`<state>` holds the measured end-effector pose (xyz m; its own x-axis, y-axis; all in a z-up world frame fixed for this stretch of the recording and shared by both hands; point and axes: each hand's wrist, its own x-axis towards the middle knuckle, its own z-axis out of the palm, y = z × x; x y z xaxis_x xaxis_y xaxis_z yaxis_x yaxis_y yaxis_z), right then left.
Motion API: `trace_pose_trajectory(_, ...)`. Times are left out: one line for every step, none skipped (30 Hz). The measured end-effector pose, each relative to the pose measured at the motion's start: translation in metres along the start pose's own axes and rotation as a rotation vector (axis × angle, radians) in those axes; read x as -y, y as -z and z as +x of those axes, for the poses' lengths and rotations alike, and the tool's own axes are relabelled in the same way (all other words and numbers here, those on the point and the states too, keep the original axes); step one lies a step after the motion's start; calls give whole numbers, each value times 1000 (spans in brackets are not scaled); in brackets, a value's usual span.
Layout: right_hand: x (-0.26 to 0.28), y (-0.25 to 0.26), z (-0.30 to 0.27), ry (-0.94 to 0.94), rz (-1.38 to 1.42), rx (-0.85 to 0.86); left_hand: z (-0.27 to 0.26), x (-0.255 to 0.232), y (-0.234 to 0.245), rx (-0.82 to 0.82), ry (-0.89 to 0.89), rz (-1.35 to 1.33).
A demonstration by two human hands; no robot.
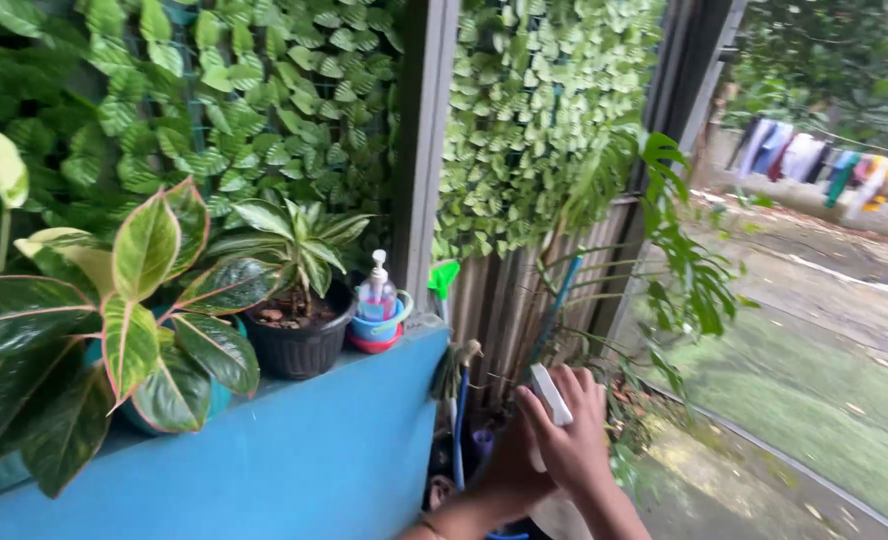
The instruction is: Watering and cleaning the leaves of various plants using a spray bottle.
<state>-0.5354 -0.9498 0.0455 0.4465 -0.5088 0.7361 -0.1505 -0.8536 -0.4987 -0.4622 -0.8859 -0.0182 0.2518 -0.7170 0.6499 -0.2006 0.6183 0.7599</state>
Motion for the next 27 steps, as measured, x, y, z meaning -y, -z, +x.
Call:
trace_pose_trajectory(5, 6, 4, 11, 18, 10, 6, 16, -5, -17, -1, 16)
trace_pose_trajectory(10, 12, 6, -51, -96, 90, 10, 32, -9, -81, -63, 346)
trace_pose_trajectory(15, 17, 8, -111, -212, 168, 15, 49, -12, -146, -120, 678)
trace_pose_trajectory(12, 20, 9, -107, -201, 175, 15, 53, -8, -152, -114, 689)
trace_pose_trajectory(10, 23, 11, -113, -77, 216, 16, 57, -4, -344, -48, 500)
trace_pose_trajectory(7, 27, 13, -120, 45, 253, 17, 61, 0, -529, 13, 303)
trace_pose_trajectory(0, 25, 12, -118, 52, 257, 19, 51, 19, -533, 14, 311)
trace_pose_trajectory(-8, 25, 12, -106, 77, 305, 23, 42, 37, -711, 156, 157)
trace_pose_trajectory(-16, 24, 13, -93, 102, 353, 26, 32, 55, -883, 298, -3)
trace_pose_trajectory(-22, 19, 14, -91, 104, 358, 28, 15, 78, -889, 299, -2)
trace_pose_trajectory(-27, 14, 14, -200, 121, 404, 28, -1, 102, -959, 289, 98)
trace_pose_trajectory(-33, 7, 16, -306, 137, 451, 29, -18, 126, -1032, 277, 199)
trace_pose_trajectory(-44, -7, 13, -300, 139, 458, 24, -32, 146, -1042, 275, 200)
trace_pose_trajectory(-53, -24, 13, -355, 230, 472, 21, -48, 169, -1073, 261, 312)
trace_pose_trajectory(-63, -41, 13, -411, 322, 485, 18, -65, 192, -1103, 247, 423)
trace_pose_trajectory(-70, -60, 13, -402, 330, 491, 13, -69, 210, -1112, 240, 430)
trace_pose_trajectory(-77, -79, 12, -393, 465, 513, 9, -73, 228, -1142, 292, 511)
trace_pose_trajectory(-84, -99, 9, -387, 602, 536, 2, -78, 246, -1170, 347, 594)
trace_pose_trajectory(-73, -114, 10, -382, 613, 543, -1, -82, 252, -1178, 345, 605)
trace_pose_trajectory(-62, -130, 13, -356, 633, 578, -3, -86, 259, -1169, 389, 620)
trace_pose_trajectory(-51, -145, 16, -330, 654, 612, -5, -90, 267, -1160, 433, 635)
trace_pose_trajectory(-39, -157, 23, -321, 665, 610, -5, -89, 273, -1164, 423, 646)
trace_pose_trajectory(-27, -169, 29, -360, 693, 654, -4, -87, 280, -1122, 444, 604)
trace_pose_trajectory(-16, -180, 31, -408, 719, 701, -7, -84, 284, -1078, 474, 560)
trace_pose_trajectory(-9, -193, 37, -407, 728, 703, -9, -85, 287, -1080, 473, 570)
trace_pose_trajectory(-2, -206, 44, -348, 681, 718, -10, -85, 290, -1067, 458, 540)
trace_pose_trajectory(5, -219, 51, -290, 633, 731, -10, -85, 293, -1054, 443, 510)
